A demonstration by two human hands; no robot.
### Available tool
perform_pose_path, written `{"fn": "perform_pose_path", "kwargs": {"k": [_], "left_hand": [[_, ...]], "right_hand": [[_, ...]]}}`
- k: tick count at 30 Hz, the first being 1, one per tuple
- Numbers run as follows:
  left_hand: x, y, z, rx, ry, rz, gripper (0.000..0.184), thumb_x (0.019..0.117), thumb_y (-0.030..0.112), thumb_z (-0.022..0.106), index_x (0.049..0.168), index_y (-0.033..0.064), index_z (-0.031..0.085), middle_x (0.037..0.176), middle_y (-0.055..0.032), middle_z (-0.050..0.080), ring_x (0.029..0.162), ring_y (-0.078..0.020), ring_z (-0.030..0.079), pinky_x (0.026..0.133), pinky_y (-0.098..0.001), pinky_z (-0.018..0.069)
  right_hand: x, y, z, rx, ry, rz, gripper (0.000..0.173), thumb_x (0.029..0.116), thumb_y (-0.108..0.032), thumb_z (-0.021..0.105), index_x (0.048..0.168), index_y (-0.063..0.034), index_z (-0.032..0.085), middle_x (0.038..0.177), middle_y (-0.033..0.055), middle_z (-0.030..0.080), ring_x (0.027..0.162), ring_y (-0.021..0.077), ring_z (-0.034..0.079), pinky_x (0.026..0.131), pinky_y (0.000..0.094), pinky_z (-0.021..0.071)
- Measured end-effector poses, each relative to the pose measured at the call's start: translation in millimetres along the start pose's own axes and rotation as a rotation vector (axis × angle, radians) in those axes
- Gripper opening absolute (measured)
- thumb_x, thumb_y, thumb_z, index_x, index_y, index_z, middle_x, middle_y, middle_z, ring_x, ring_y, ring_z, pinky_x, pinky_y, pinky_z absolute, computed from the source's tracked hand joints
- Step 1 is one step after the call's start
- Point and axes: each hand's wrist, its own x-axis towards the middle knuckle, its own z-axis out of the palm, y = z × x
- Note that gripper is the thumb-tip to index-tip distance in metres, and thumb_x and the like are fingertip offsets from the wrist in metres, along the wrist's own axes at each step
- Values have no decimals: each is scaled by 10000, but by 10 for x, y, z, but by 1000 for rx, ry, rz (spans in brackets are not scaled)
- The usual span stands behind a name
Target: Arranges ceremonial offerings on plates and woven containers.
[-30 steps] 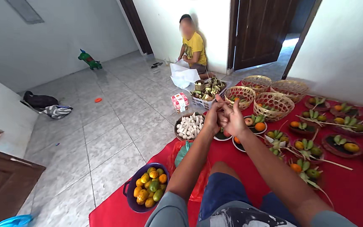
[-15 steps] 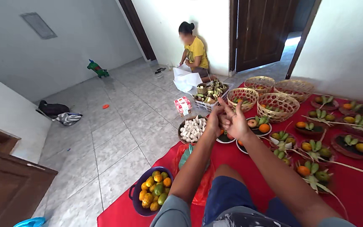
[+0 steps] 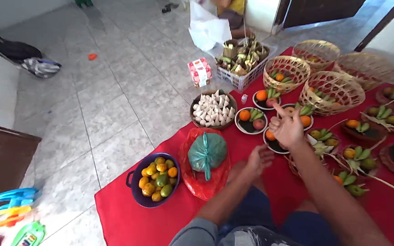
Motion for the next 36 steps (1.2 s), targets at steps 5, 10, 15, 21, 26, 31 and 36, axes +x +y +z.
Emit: {"fn": "perform_pose_path", "kwargs": {"k": [5,10,15,21,26,31,36], "left_hand": [[319,-882,-98,-213,-8,-384,494,1115,352,265,1460,63,468,1257,-157,633,1054,-241,628,920,-421,498],[638,-729,-263,-223,-44,-379,511,1130,319,204,1453,42,487,1149,-120,664,947,-194,654,861,-377,528],[762,-587,-364,-440,96,-496,468,1127,303,249,1368,36,547,1040,-89,673,872,-183,663,797,-347,548],[819,-541,-476,-560,106,-513,464,1121,297,228,1340,53,555,960,-43,675,841,-162,674,794,-330,562],[878,-179,-670,-340,82,-158,406,1085,151,298,1363,-17,541,1043,-51,695,874,-127,684,809,-308,570],[1445,962,-1088,114,243,493,344,1023,43,432,1290,-130,563,1097,-147,674,973,-126,657,928,-321,541],[2492,1968,-1477,796,517,696,355,1014,59,504,1329,-65,609,1179,-246,685,1088,-309,666,956,-445,526]], "right_hand": [[727,511,-258,-314,149,299,732,1078,-531,-24,1466,-175,486,868,-45,607,708,75,600,680,268,531],[1785,1014,-233,-619,107,466,434,1125,-336,373,1426,-76,550,1093,70,653,838,129,635,753,310,537],[2914,1771,-157,-1024,-112,397,424,1060,-198,561,1437,-5,554,1331,239,636,1193,351,639,1030,515,504],[3618,2329,26,-1668,-395,477,602,971,-420,696,1320,65,619,1390,336,547,1367,533,433,1070,757,297],[3374,2277,-9,-1613,-466,208,279,937,-226,750,1111,-8,752,1244,282,662,1298,489,526,1113,713,293],[3143,2147,-307,-1110,-132,-37,286,951,-186,722,1128,39,741,1168,237,713,1173,358,642,1107,543,411],[2680,1487,-432,-269,245,203,350,1113,-219,403,1398,-32,483,1221,80,637,1011,160,690,888,355,602]]}}
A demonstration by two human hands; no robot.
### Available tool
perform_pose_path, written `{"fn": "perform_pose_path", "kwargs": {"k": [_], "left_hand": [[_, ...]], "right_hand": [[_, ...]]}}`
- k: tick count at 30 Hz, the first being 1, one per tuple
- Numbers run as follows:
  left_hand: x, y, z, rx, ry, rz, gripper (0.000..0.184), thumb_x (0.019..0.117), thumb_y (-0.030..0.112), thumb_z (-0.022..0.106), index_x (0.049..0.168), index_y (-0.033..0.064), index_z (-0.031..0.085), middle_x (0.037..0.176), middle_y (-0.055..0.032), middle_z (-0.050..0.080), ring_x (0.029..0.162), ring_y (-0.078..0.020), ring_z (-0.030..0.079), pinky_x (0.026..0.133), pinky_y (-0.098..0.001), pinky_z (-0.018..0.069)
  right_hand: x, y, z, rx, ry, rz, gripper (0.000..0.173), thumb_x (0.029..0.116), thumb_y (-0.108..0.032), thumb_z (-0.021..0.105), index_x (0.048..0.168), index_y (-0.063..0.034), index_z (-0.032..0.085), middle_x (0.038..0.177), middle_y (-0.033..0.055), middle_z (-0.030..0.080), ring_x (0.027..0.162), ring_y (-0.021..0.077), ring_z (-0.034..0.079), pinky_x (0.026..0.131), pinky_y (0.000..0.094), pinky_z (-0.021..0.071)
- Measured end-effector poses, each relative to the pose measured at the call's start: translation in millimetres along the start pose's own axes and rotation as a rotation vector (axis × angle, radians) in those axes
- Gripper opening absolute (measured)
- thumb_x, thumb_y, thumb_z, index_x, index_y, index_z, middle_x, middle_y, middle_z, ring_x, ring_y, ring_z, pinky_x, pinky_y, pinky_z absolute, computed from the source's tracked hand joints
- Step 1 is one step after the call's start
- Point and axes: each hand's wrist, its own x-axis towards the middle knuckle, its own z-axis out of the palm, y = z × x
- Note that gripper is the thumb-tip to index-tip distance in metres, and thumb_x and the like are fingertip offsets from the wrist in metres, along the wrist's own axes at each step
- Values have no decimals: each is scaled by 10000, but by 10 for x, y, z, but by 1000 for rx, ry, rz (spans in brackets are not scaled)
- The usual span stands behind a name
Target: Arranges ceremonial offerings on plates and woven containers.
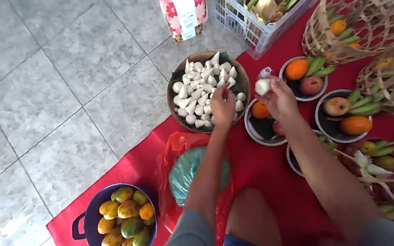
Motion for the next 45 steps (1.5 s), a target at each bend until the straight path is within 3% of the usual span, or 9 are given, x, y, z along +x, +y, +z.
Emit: {"fn": "perform_pose_path", "kwargs": {"k": [6,10,15,20,24,29,35,39,45], "left_hand": [[719,-467,438,781,-609,-32,580,908,145,703,1465,89,550,1398,-299,558,1336,-529,461,1083,-736,304],[905,-617,474,855,-669,17,356,940,141,681,1294,106,693,1290,-309,630,1241,-558,541,1010,-766,365],[993,-463,231,589,-488,43,416,990,199,668,1323,-47,623,1277,-393,591,1216,-593,541,1021,-770,363],[179,237,158,-51,-362,-187,563,999,105,575,1507,24,347,1246,-69,593,979,-109,667,880,-327,582],[-867,479,620,-504,-535,-366,322,1016,60,369,1333,46,425,1041,-20,733,919,-163,739,852,-337,625],[-1878,944,1641,-638,-795,-496,251,960,43,427,1191,67,521,1010,-26,719,924,-138,715,863,-315,606],[-2366,1462,2414,-567,-1002,-451,321,944,1,521,1244,103,569,1056,-27,705,904,-137,701,858,-325,596],[-2538,1781,2837,-319,-1078,-327,335,982,-30,554,1311,32,540,1071,-39,678,895,-117,683,857,-317,585],[-2802,2005,3905,12,-1203,75,324,954,77,677,1238,-68,619,1136,-193,673,966,-201,680,881,-375,575]], "right_hand": [[-1129,69,-832,40,-7,161,339,1072,-159,364,1389,-134,481,1131,39,697,919,173,727,806,352,631],[-1741,269,-1202,44,33,309,380,1035,-56,449,1414,-32,444,1126,92,695,929,197,729,820,381,634],[-2203,418,-1517,191,-43,407,374,1034,-118,495,1391,-10,471,1153,81,694,971,181,716,829,359,621],[-2447,325,-1741,352,-62,296,187,1036,-114,494,1210,-55,525,1127,46,701,947,155,714,827,344,613],[-2684,171,-2054,472,-55,138,167,1043,-180,470,1184,-106,519,1213,49,707,1010,165,719,851,325,602],[-3228,48,-2679,438,70,-30,307,949,-193,634,1240,-131,557,1155,21,714,1025,145,700,920,337,579],[-4033,86,-3568,278,434,-52,460,942,-112,573,1397,-130,507,1137,21,705,954,148,716,848,351,618],[-4308,-57,-4222,198,647,-83,372,1015,-18,456,1376,-82,516,1144,25,703,951,138,720,849,340,626],[-3896,-334,-5106,-157,836,-47,432,957,-11,653,1365,37,517,1297,184,596,998,187,684,890,366,600]]}}
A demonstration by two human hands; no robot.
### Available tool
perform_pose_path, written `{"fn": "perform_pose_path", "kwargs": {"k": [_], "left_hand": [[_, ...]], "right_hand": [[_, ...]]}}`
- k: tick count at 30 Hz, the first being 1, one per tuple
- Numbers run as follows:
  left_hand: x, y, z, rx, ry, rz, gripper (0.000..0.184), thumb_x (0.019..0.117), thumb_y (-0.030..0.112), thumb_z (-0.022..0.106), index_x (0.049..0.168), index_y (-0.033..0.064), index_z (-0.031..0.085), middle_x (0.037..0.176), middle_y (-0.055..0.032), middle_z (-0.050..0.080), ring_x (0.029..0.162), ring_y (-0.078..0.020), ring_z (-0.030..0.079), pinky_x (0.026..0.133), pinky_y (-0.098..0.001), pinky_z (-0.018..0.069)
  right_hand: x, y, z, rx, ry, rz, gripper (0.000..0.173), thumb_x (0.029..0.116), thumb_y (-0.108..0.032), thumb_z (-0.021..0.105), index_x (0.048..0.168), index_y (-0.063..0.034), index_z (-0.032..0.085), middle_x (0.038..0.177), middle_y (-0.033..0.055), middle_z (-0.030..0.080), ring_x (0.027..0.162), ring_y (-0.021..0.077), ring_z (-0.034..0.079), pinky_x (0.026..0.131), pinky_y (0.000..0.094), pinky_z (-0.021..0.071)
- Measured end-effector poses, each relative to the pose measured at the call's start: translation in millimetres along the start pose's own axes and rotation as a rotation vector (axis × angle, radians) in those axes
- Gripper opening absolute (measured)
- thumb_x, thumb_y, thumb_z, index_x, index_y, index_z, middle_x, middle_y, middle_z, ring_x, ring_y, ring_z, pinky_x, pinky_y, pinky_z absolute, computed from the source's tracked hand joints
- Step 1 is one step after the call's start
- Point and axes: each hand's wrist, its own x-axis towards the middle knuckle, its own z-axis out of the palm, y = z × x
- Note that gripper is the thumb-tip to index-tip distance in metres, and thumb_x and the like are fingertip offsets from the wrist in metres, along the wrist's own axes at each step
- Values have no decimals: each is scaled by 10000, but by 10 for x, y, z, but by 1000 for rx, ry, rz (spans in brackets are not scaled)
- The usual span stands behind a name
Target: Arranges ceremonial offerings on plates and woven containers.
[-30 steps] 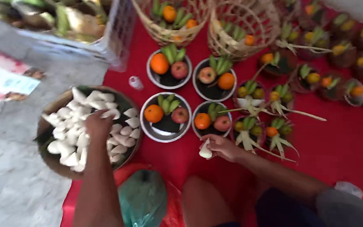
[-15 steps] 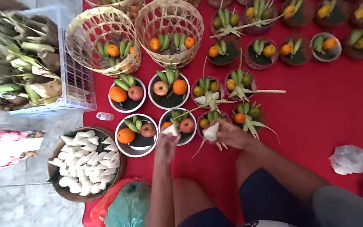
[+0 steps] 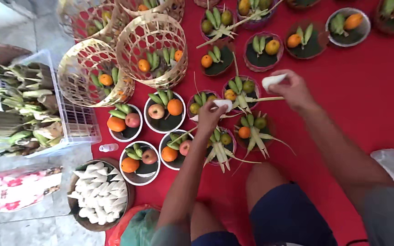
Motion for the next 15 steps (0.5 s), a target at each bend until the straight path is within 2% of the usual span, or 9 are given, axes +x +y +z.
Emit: {"fn": "perform_pose_path", "kwargs": {"k": [2,4,6,8,10,12,15], "left_hand": [[322,-102,253,172,-9,14,340,938,93,708,1229,-70,644,1114,-226,687,979,-267,686,913,-436,557],[568,-208,492,304,-21,-39,358,948,114,708,1250,-65,638,1131,-246,690,1021,-322,690,948,-481,543],[742,-298,692,397,-40,-85,353,968,124,683,1269,-52,630,1169,-254,687,1053,-348,691,964,-503,541],[874,-395,830,469,-53,-76,346,977,117,659,1278,-52,627,1204,-264,668,1073,-365,678,973,-514,532],[986,-475,920,567,-87,-43,344,984,110,641,1287,-52,629,1285,-275,625,1184,-388,627,1038,-526,494],[1058,-573,975,659,-130,-10,337,984,98,628,1284,-56,628,1338,-279,589,1244,-406,587,1060,-540,474],[1071,-634,1008,767,-193,-41,364,991,103,611,1324,-44,603,1380,-270,563,1255,-415,582,1051,-560,481]], "right_hand": [[306,143,71,-197,-51,20,440,947,-34,698,1352,47,548,1305,251,606,995,281,692,889,444,588],[520,363,197,-383,-117,40,414,939,-79,732,1322,17,608,1251,270,653,1052,384,692,941,562,557],[622,557,297,-537,-151,14,379,943,-88,722,1302,3,641,1226,277,664,1100,436,667,972,624,518],[656,664,344,-640,-163,-9,368,958,-63,688,1315,5,632,1278,279,628,1145,453,639,991,635,499],[651,706,362,-681,-161,-6,378,967,-38,659,1339,7,609,1325,277,609,1173,462,628,989,646,493],[637,773,391,-709,-172,-3,384,973,-33,652,1347,17,580,1314,279,618,1161,471,638,974,654,500],[628,870,422,-758,-205,-14,349,976,-18,639,1319,27,592,1303,274,620,1141,472,647,957,647,513]]}}
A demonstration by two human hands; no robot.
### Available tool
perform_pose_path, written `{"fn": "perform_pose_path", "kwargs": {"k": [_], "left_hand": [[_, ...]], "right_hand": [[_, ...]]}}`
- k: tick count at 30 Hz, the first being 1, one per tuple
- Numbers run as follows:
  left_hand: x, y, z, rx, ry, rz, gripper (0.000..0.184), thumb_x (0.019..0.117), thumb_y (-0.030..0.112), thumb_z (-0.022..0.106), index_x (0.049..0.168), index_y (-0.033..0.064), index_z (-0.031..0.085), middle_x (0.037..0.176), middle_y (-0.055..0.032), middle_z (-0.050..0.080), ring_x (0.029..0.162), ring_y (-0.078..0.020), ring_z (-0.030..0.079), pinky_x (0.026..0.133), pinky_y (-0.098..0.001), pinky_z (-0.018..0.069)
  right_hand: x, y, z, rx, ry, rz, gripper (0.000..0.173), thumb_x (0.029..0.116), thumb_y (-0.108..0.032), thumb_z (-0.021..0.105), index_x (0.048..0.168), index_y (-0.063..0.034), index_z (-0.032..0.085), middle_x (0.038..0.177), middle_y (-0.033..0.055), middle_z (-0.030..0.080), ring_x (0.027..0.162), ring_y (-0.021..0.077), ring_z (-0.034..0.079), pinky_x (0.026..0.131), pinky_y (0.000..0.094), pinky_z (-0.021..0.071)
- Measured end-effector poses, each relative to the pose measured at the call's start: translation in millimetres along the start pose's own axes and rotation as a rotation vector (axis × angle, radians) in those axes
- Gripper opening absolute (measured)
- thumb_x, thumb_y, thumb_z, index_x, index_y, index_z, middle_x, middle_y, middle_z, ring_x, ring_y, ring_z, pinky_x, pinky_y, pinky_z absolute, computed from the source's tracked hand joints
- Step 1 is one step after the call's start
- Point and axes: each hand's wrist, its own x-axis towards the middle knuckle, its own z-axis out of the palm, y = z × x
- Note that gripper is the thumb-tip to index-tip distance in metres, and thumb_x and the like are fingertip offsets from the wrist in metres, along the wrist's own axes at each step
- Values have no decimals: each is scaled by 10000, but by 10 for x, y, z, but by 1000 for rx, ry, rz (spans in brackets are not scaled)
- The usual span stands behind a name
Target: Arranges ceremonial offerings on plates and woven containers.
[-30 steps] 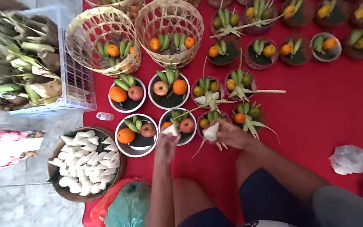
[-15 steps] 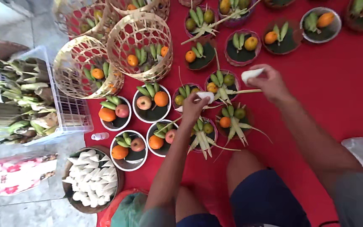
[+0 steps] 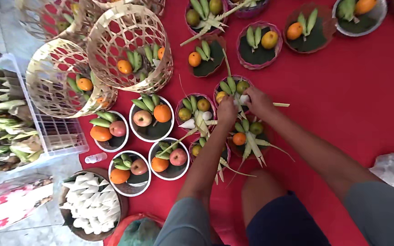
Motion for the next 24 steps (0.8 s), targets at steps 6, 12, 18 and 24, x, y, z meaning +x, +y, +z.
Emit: {"fn": "perform_pose_path", "kwargs": {"k": [6,12,18,24], "left_hand": [[-56,30,-6,123,-4,-39,388,1000,133,602,1346,-43,587,1390,-273,552,1251,-427,584,1024,-566,498],[-60,1,-149,77,35,-11,375,986,103,616,1334,-37,601,1364,-280,561,1230,-425,591,1031,-548,491],[-48,-15,-161,-67,-26,25,383,1007,168,624,1319,-53,602,1339,-292,580,1223,-418,595,1053,-553,471],[-104,-101,-439,-743,104,-109,333,992,56,529,1297,-76,539,1189,-254,621,964,-281,676,823,-430,597]], "right_hand": [[11,-35,1,-56,-28,17,327,969,-6,637,1289,45,594,1317,286,590,1125,487,643,915,649,527],[-10,-22,-19,-75,7,-18,308,968,5,622,1274,41,613,1304,285,609,1138,492,640,922,658,516],[-34,76,-130,232,81,28,412,949,-79,692,1319,49,565,1302,283,602,1113,426,655,948,587,536],[-115,291,-532,1272,-18,62,331,979,-131,301,1268,-103,459,1150,54,614,1010,200,672,873,430,587]]}}
